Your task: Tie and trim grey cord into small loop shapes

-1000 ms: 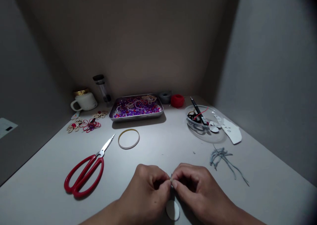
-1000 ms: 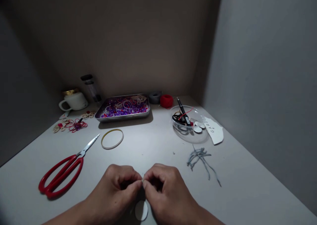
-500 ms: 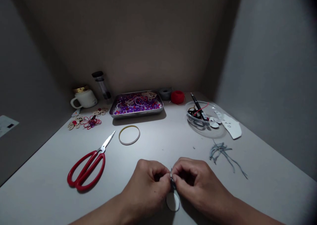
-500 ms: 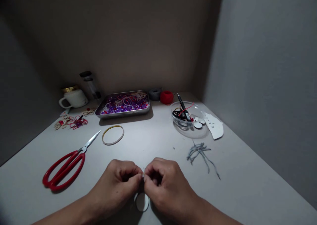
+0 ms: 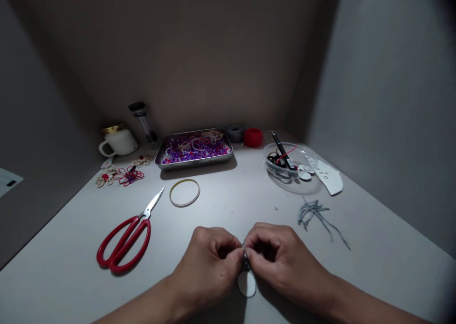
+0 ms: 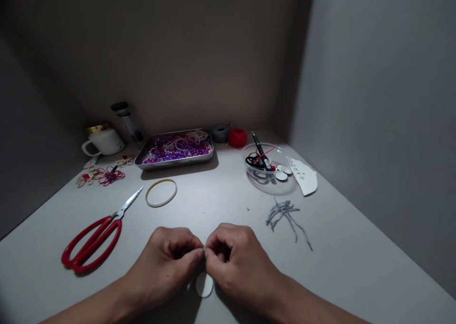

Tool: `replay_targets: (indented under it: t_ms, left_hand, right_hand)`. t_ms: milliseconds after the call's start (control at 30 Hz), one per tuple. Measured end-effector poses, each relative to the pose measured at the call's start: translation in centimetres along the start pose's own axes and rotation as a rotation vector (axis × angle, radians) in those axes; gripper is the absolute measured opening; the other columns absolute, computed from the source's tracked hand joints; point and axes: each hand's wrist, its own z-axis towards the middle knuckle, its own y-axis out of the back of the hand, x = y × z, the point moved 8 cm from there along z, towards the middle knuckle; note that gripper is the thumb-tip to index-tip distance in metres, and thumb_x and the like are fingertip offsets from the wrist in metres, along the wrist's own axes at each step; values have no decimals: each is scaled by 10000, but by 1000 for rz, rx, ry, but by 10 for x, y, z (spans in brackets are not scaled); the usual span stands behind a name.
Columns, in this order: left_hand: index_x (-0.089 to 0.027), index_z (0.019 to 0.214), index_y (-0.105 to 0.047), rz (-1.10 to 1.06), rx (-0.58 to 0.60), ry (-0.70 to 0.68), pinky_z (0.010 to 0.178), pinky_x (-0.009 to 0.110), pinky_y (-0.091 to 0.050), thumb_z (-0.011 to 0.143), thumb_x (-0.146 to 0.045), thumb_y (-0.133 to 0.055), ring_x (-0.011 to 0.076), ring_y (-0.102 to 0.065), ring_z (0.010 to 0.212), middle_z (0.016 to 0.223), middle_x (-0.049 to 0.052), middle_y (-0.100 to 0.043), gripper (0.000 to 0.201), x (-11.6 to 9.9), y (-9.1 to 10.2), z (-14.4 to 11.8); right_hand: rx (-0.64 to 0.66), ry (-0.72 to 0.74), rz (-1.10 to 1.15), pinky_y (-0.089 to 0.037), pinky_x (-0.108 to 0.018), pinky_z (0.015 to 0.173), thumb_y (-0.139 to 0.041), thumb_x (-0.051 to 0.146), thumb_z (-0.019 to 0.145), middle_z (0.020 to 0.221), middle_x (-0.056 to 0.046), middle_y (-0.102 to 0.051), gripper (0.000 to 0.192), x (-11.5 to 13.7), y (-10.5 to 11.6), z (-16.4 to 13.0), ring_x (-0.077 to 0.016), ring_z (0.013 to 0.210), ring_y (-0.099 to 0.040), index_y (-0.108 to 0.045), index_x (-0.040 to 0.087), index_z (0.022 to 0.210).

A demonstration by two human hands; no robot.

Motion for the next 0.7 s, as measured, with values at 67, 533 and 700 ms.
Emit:
replay_targets:
  t_ms: [67, 533, 700]
  left_hand:
    - [-105, 599, -661, 19, -4, -7, 460, 202, -333, 715, -167, -506, 107, -470, 507, 537, 11, -571, 203, 0, -1, 0]
    - [-102, 583, -630, -80, 19, 104, 441, 204, -302, 683, -172, -486, 98, -407, 491, 500, -16, -495, 188, 8, -6, 1]
    - [-101, 571, -631, -55, 20, 95, 439, 206, -297, 686, -185, -498, 98, -403, 488, 493, -18, -488, 195, 8, -6, 2]
  right_hand:
    - [-4, 18, -4, -360, -189, 448, -519, 78, 675, 567, 5, -563, 133, 0, 0, -1, -89, 485, -481, -613, 142, 606]
    - [6, 53, -14, -368, -194, 459, -515, 75, 683, 586, -1, -572, 134, 0, -1, -2, -92, 497, -485, -616, 139, 623]
    - [7, 41, -11, -364, -195, 456, -512, 85, 682, 586, -5, -570, 127, 0, -1, -2, -93, 494, -482, -610, 135, 619]
